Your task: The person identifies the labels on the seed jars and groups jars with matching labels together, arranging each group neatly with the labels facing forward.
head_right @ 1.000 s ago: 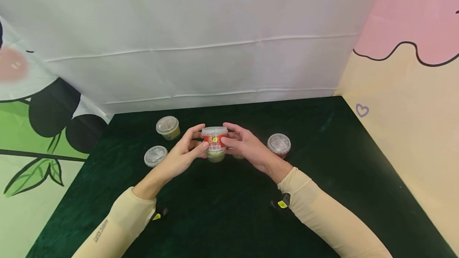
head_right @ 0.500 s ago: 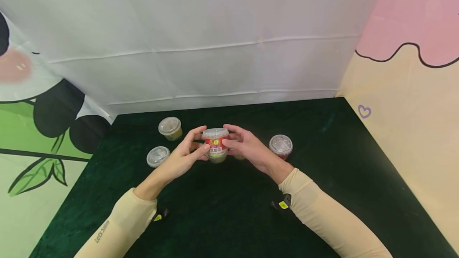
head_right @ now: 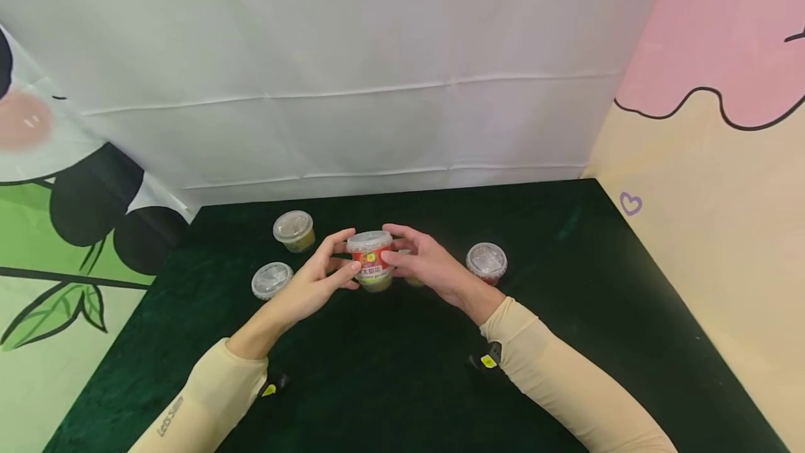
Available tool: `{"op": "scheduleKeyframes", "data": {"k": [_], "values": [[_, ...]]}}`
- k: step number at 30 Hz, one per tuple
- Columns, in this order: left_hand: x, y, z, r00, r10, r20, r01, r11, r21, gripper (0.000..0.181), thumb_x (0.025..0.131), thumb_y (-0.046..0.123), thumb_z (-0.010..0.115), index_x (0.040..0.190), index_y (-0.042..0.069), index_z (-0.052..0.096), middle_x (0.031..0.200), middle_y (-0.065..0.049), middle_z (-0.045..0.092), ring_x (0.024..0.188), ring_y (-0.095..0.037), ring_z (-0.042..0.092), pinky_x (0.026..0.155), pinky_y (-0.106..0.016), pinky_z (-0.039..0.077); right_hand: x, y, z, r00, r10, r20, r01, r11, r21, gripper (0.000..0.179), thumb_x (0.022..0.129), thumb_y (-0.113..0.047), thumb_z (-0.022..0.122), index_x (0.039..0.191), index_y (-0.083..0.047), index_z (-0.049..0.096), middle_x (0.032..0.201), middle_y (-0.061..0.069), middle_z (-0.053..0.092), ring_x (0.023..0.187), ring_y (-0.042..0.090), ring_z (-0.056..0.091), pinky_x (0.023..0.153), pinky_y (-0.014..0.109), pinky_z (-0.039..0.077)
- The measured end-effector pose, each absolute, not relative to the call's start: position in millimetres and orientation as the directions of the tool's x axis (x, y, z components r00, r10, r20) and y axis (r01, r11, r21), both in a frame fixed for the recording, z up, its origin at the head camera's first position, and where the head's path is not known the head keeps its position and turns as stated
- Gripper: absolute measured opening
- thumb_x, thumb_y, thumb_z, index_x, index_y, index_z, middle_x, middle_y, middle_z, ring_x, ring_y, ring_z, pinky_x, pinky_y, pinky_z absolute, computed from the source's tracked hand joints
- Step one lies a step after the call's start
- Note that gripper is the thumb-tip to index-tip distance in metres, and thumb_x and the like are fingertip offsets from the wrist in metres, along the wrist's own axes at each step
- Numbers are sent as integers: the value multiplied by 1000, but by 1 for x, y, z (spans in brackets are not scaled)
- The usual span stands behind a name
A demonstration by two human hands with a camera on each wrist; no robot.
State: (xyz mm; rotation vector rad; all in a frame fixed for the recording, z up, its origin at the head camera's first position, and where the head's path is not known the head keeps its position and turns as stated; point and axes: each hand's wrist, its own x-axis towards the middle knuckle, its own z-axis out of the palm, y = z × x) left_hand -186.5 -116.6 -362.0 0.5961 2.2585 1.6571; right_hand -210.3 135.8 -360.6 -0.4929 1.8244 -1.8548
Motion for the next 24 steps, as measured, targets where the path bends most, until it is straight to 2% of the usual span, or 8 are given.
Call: {"op": "scheduleKeyframes", "data": {"k": [8,13,18,24], "values": [[-185,-127,-364,-876,481,44,194,267,944,63,107,23,54,159,18,18,147,-18,32,122,-34,53,95,-41,55,-210,126,-361,-815,-574,-84,93,13,-996,60,105,-16,57,159,-13,31,146,20,41,130,35,50,112,56,38],[-178,-136,-366,-885,464,32,179,278,944,64,107,22,55,158,17,19,146,-17,32,122,-35,52,93,-39,56,-209,115,-361,-798,-595,-91,95,25,-995,61,104,-15,58,159,-12,31,145,19,42,128,33,52,110,54,41],[-176,-146,-369,-885,462,48,207,299,932,65,105,20,58,158,16,21,145,-17,33,124,-36,51,92,-36,56,-207,106,-363,-794,-600,-98,91,42,-995,60,105,-16,58,159,-12,32,148,17,45,132,32,50,111,50,42],[-176,-165,-372,-889,453,61,251,371,894,65,103,20,62,157,15,25,145,-18,36,127,-39,50,91,-34,57,-205,90,-368,-790,-604,-101,64,83,-994,61,105,-21,58,159,-14,31,151,15,43,137,32,44,111,54,39]]}}
